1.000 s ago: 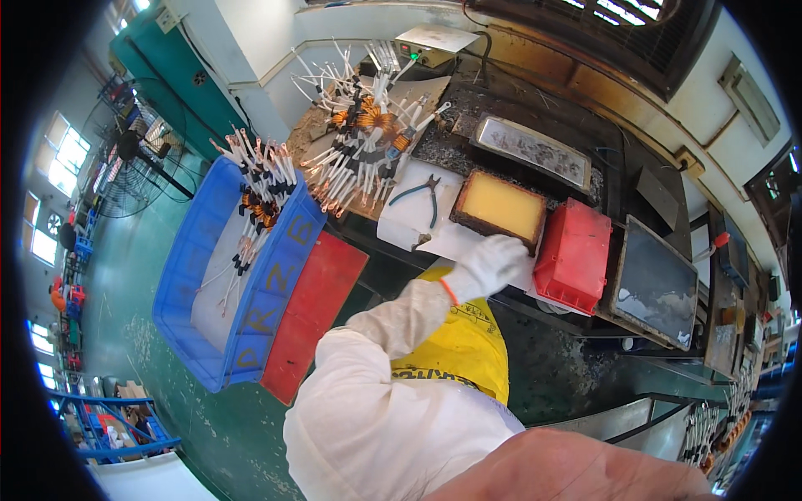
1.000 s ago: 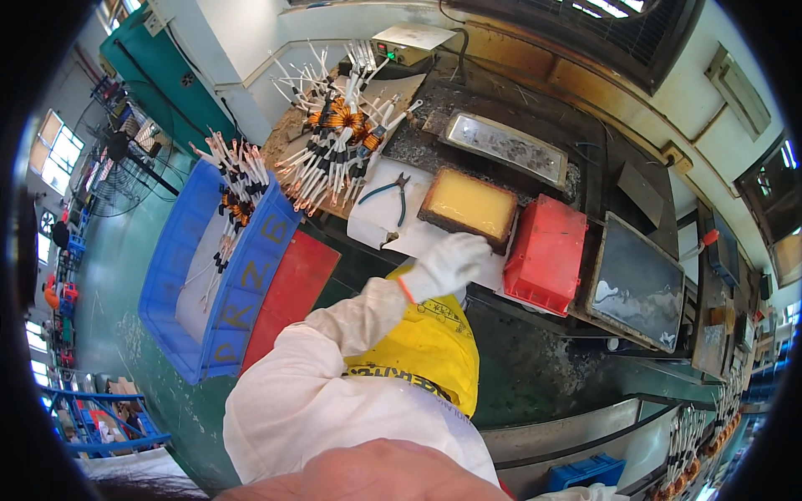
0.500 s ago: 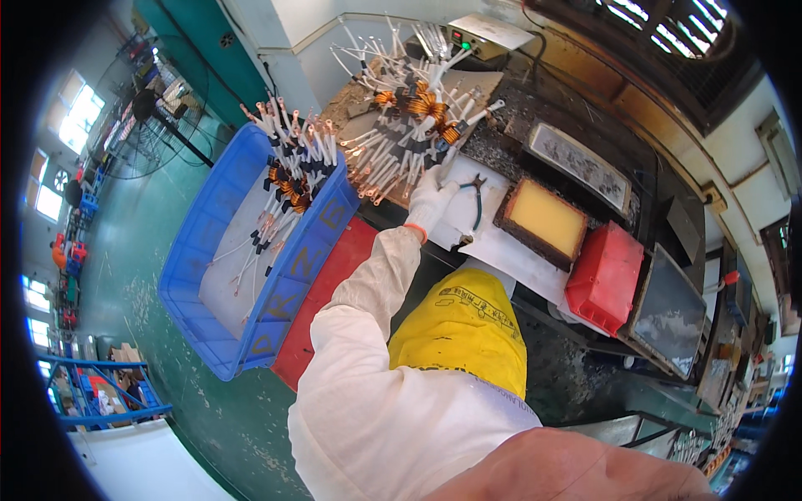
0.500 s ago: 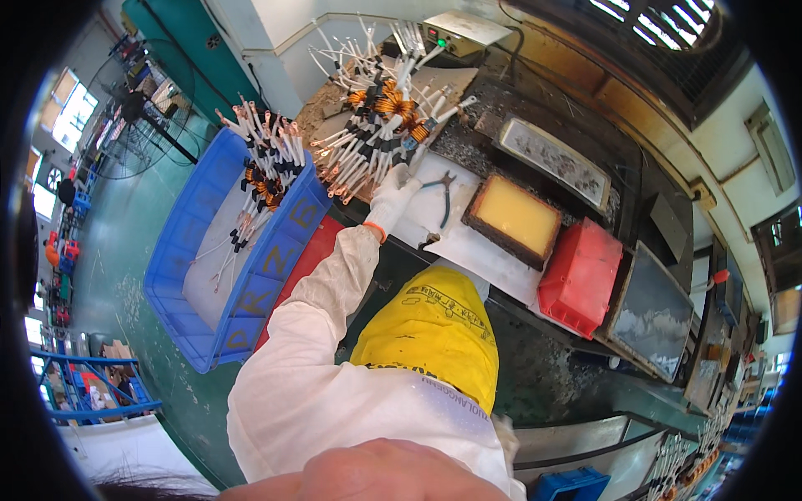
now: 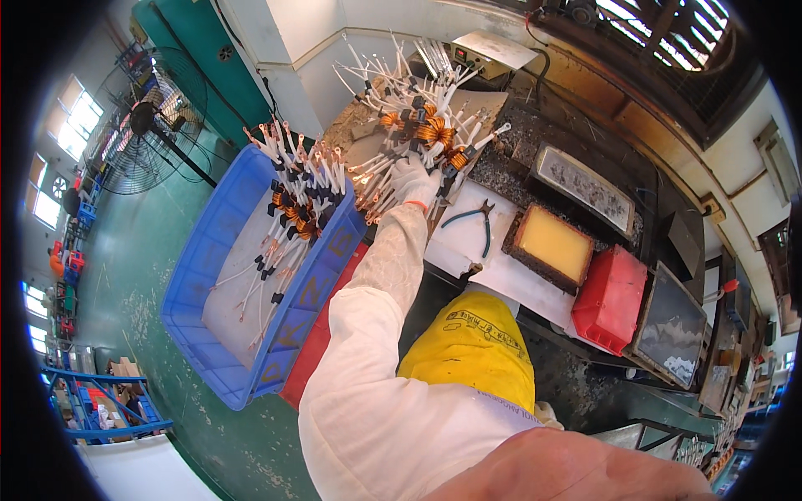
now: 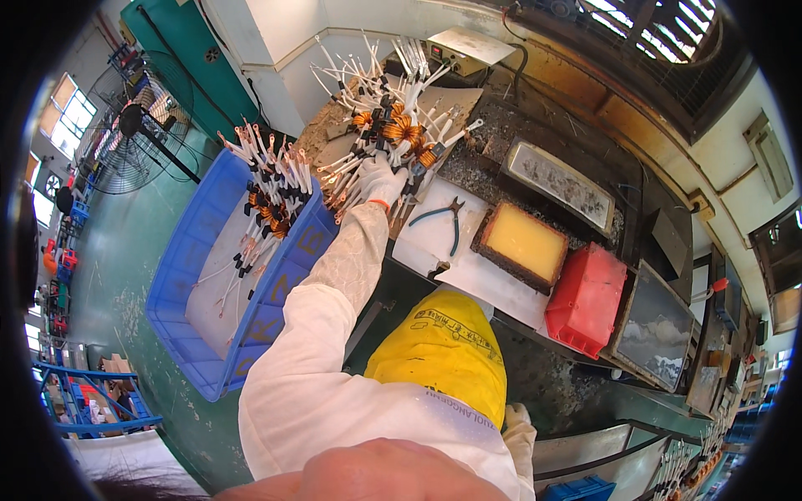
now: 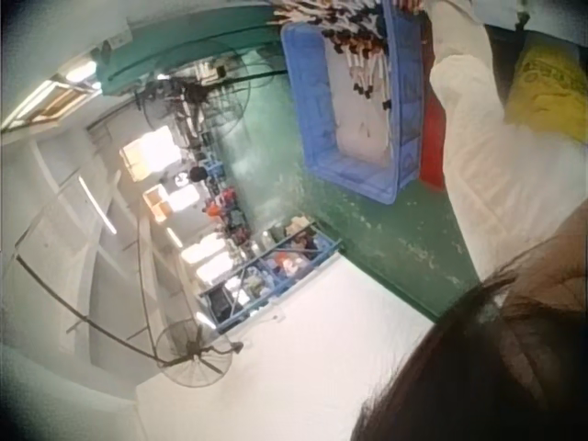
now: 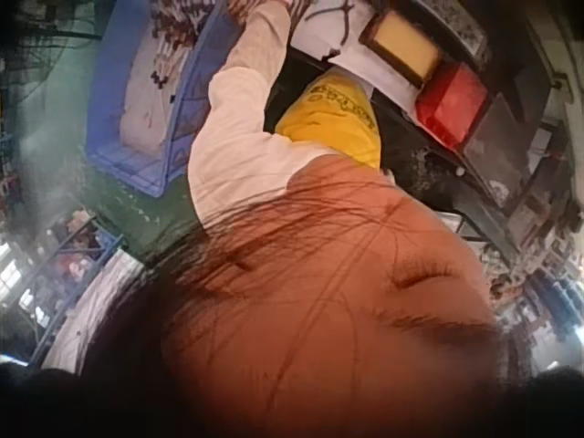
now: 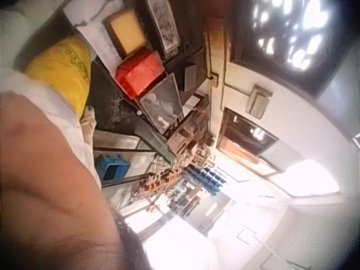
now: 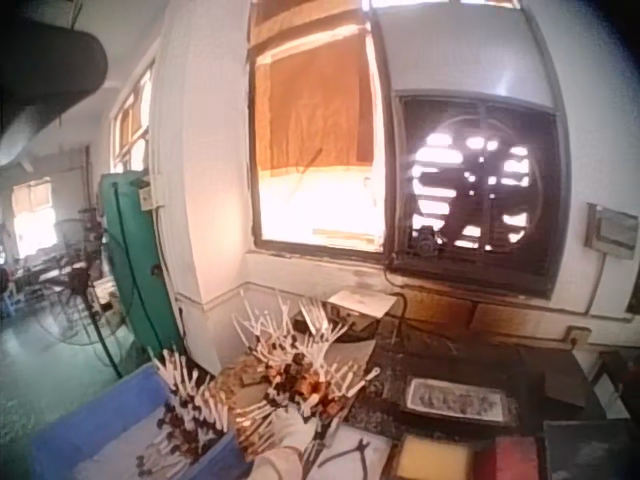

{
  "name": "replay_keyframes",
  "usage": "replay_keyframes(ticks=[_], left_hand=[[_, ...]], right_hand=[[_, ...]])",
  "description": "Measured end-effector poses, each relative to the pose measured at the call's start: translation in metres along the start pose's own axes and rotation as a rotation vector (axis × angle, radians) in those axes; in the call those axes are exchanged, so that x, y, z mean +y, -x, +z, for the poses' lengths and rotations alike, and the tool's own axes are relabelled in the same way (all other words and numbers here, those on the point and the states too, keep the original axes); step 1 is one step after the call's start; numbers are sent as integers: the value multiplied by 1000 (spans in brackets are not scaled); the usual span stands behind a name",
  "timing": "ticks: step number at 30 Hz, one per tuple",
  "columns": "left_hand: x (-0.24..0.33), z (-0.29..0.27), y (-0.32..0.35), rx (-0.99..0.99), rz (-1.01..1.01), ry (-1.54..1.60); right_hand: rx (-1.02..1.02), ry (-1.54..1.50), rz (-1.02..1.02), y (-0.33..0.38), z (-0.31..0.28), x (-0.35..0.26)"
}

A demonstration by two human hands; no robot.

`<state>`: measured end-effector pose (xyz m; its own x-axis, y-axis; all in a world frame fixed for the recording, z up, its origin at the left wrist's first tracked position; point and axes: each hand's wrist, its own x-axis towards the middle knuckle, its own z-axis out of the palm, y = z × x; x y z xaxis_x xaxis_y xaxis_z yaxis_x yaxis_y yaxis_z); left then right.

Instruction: Dipping copper wire coils into a flux or solder tray and organizing them.

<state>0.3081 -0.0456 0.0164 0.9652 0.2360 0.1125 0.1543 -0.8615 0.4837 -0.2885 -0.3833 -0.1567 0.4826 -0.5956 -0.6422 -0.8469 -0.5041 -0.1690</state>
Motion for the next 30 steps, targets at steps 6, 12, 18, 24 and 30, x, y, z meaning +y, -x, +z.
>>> replay_keyframes(ticks=[6,12,18,24,30], left_hand=[[6,-2,-15,12,26,-182],[17,-17,-23,-65,-75,-172],[22,-44,-41,-271,-151,-80],[16,-71,-50,-372,-87,146],[6,-53,-70,-447,12,518]], right_hand=[[-51,-44,2,-16,-8,-32],[-85,-171,61,-4,4,-20],[-97,-307,117,0,-1,-9],[-112,-434,172,3,2,10],[-138,-558,212,2,12,27]])
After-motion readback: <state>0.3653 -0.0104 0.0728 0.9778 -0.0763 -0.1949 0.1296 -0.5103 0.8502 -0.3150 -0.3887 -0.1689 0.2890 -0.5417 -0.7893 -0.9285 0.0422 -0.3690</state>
